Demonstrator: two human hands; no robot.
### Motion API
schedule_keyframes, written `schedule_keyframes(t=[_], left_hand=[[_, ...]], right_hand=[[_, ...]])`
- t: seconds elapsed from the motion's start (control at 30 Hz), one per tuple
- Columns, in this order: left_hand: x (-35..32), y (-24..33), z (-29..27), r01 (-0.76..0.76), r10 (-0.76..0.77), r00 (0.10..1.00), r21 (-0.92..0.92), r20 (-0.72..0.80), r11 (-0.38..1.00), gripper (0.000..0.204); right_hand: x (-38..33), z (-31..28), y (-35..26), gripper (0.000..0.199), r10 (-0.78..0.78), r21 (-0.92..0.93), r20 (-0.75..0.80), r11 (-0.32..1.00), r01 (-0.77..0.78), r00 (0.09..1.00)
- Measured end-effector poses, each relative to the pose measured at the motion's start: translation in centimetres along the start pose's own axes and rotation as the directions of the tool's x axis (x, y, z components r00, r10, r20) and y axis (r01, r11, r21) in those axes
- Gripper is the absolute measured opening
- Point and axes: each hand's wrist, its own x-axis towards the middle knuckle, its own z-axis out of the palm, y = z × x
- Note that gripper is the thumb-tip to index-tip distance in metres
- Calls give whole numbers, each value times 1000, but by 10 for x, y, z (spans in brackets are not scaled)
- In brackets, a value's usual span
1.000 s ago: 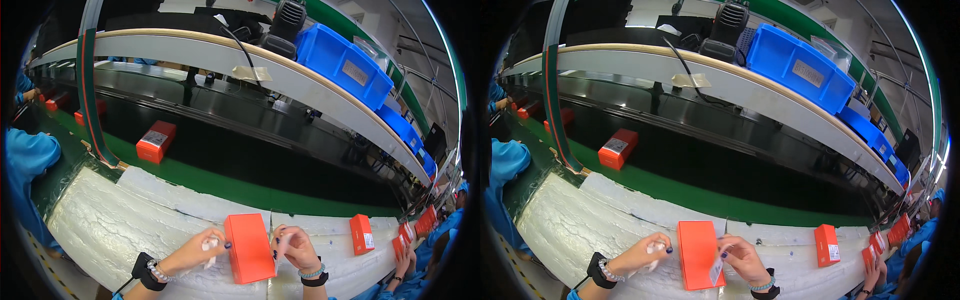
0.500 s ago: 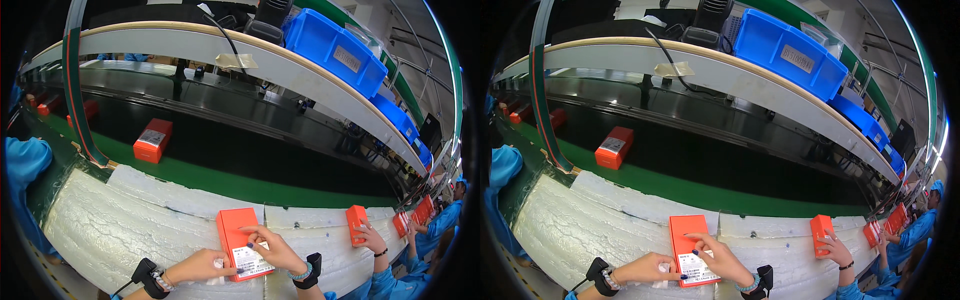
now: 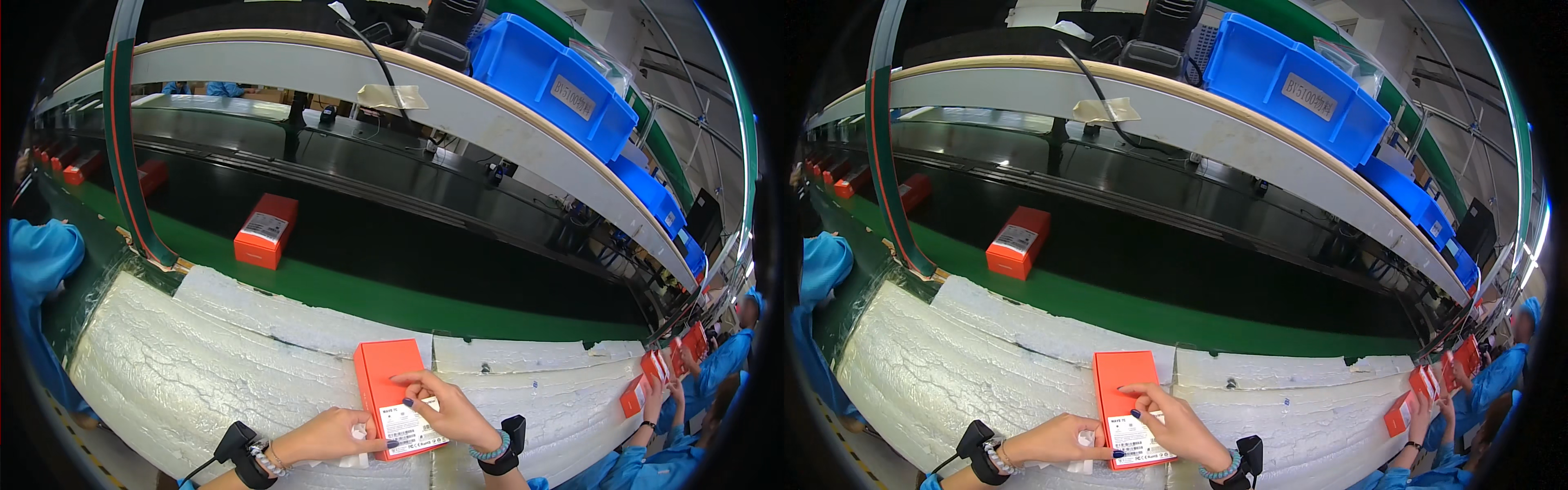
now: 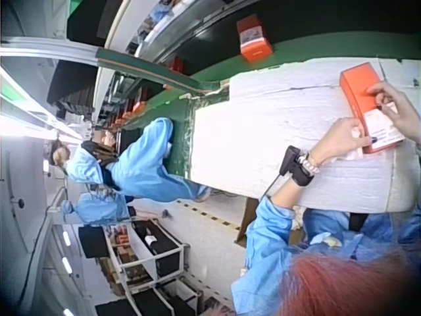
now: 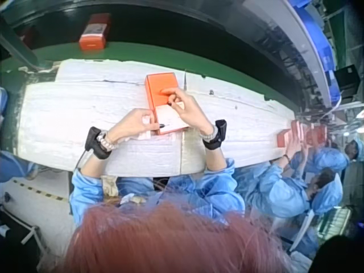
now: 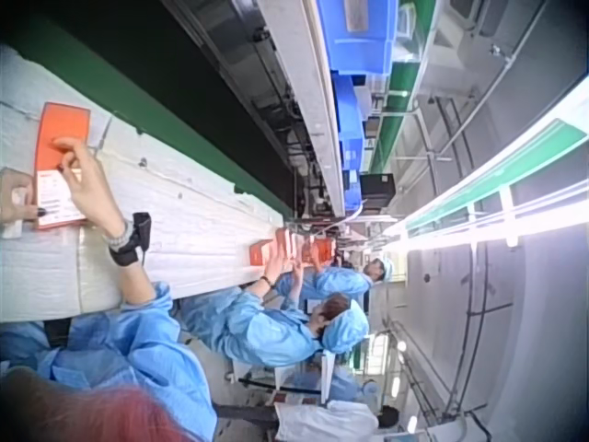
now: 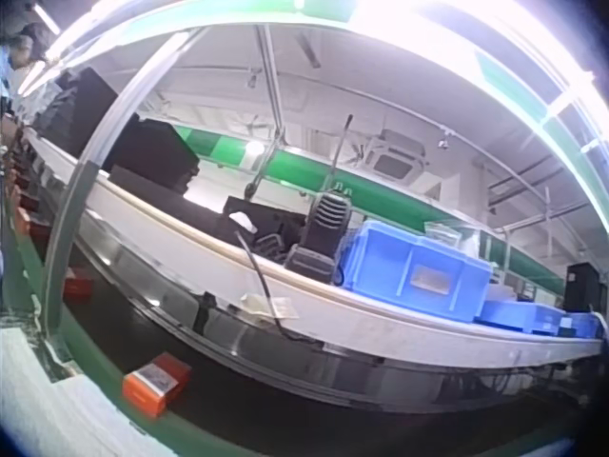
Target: Applying adhesive labels to small red boxes on a conveyor belt.
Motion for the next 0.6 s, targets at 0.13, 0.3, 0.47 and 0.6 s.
schedule_keyframes(t=[0.13,0.3,0.47,0.6], left_hand=[[0,-2,0,-12,12,1000,2,-10,1000,42],[1,-7,-2,-25,26,999,19,-32,1000,41],[-2,2,-17,-108,-6,887,-219,-462,970,33],[-5,-3,-32,29,-105,689,-118,-717,993,60]], right_hand=[[1,0,0,44,-1,-7,3,1000,1,1000],[3,6,-1,41,-27,-71,-6,997,27,1000],[-9,34,-6,43,-234,-612,-92,780,130,968],[12,41,-5,45,-398,-741,113,577,344,911]])
